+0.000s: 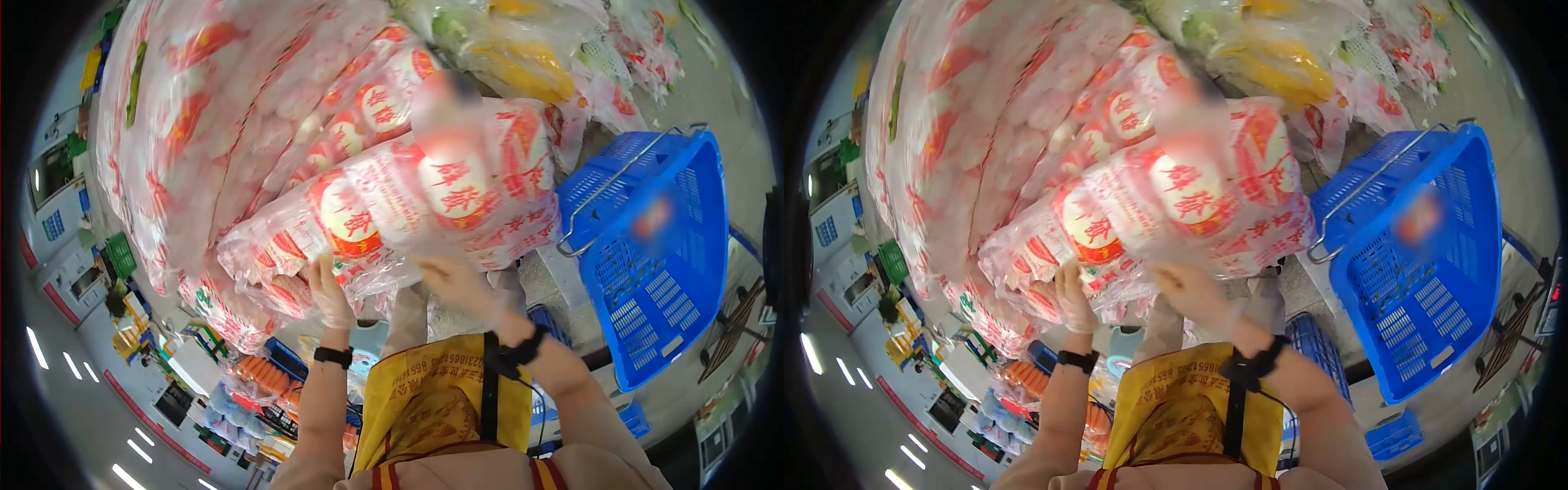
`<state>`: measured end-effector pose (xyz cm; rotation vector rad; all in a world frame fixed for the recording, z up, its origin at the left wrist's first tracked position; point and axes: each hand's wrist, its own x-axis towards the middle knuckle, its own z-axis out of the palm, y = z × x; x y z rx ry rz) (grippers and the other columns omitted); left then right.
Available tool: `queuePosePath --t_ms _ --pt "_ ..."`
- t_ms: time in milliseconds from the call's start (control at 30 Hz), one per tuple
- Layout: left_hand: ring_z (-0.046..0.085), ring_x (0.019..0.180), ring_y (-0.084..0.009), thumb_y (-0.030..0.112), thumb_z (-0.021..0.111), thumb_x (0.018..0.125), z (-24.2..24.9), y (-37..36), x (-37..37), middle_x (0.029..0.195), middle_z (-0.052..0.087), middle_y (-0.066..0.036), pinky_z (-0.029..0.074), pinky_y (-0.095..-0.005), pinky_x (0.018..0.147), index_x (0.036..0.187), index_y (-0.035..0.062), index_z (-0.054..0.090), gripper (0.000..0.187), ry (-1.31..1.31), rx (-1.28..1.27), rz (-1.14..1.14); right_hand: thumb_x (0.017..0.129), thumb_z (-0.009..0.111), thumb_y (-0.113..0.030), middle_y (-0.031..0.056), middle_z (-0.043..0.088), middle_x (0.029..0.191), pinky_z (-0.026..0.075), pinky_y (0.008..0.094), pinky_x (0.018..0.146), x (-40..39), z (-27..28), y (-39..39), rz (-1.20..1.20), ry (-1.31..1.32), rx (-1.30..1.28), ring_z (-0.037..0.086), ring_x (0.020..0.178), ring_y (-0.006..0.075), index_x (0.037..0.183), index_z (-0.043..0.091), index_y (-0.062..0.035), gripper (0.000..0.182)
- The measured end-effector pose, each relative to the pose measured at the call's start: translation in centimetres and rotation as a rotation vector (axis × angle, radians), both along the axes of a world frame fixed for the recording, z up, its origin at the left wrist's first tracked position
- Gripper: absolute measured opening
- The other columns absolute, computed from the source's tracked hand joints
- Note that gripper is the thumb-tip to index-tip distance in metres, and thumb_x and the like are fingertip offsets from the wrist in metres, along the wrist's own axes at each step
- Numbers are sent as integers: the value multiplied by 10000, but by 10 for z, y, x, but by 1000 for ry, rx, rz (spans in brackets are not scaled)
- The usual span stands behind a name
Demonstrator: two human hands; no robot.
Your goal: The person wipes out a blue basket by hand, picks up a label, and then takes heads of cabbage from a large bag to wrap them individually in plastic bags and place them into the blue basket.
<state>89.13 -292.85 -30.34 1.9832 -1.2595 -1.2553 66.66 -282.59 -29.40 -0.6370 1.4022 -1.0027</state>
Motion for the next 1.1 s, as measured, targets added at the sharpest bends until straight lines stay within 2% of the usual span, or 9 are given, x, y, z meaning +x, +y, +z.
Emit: queuePosePath --t_ms 67,233,333,667,767,867,900,967,1100 --pt "460 764 -127 230 543 908 -2 -36 3 805 530 16 393 -286 766 954 35 595 207 209 -49 119 841 600 -102 104 625 1044 458 297 842 64 -16 -32 -27 -197 123 583 942 165 1149 576 -22 319" --pt "549 793 -106 204 611 877 8 -92 -38 892 609 -24 455 -273 734 1006 -3 599 245 368 163 -34 835 564 -53 133 506 1192 391 297 929 136 -33 -73 -667 -484 95 467 1108 175 1363 305 -25 589" --pt "608 787 -120 171 667 842 3 -101 -39 936 647 -82 499 -265 695 1013 -40 605 279 358 292 -88 872 529 -133 105 440 1274 331 318 1001 135 -27 -72 -652 -489 160 436 1144 180 1390 258 -34 593" --pt "659 782 -171 208 709 817 5 -117 -14 940 664 -135 552 -288 670 1024 -90 605 377 474 642 -86 894 558 -249 29 559 1071 394 277 858 125 -23 -98 -542 -487 248 520 946 118 1145 514 -34 333" --pt "649 871 -180 272 661 857 -1 -112 8 1033 648 -121 544 -308 745 1115 -43 573 417 523 640 -169 868 591 -213 19 548 1009 393 262 849 138 -16 -93 -540 -328 400 515 933 126 1022 556 -33 239" --pt "527 1141 -208 325 513 944 -15 -99 49 1271 531 -91 455 -362 945 1296 65 450 442 956 790 102 871 613 -180 6 572 880 422 267 770 142 7 -67 -319 169 10 510 826 100 837 563 -31 161" --pt "527 1141 -208 325 513 944 -14 -88 62 1271 531 -91 455 -362 945 1296 65 450 442 947 790 100 871 613 -180 6 572 880 422 267 770 130 11 -64 -323 163 11 510 826 100 837 563 -31 161" --pt "489 1174 -220 273 462 968 12 -70 64 1300 495 -116 444 -354 955 1311 46 420 413 1153 875 357 902 564 -174 4 579 915 415 248 781 104 9 -59 -441 -407 215 507 852 96 905 585 -29 147" --pt "474 1178 -223 264 447 972 -1 -12 64 1311 477 -116 435 -349 962 1322 49 398 414 1024 748 243 940 477 -260 1 598 958 405 261 845 83 -18 -71 -383 -348 207 530 900 96 1074 601 -32 292"
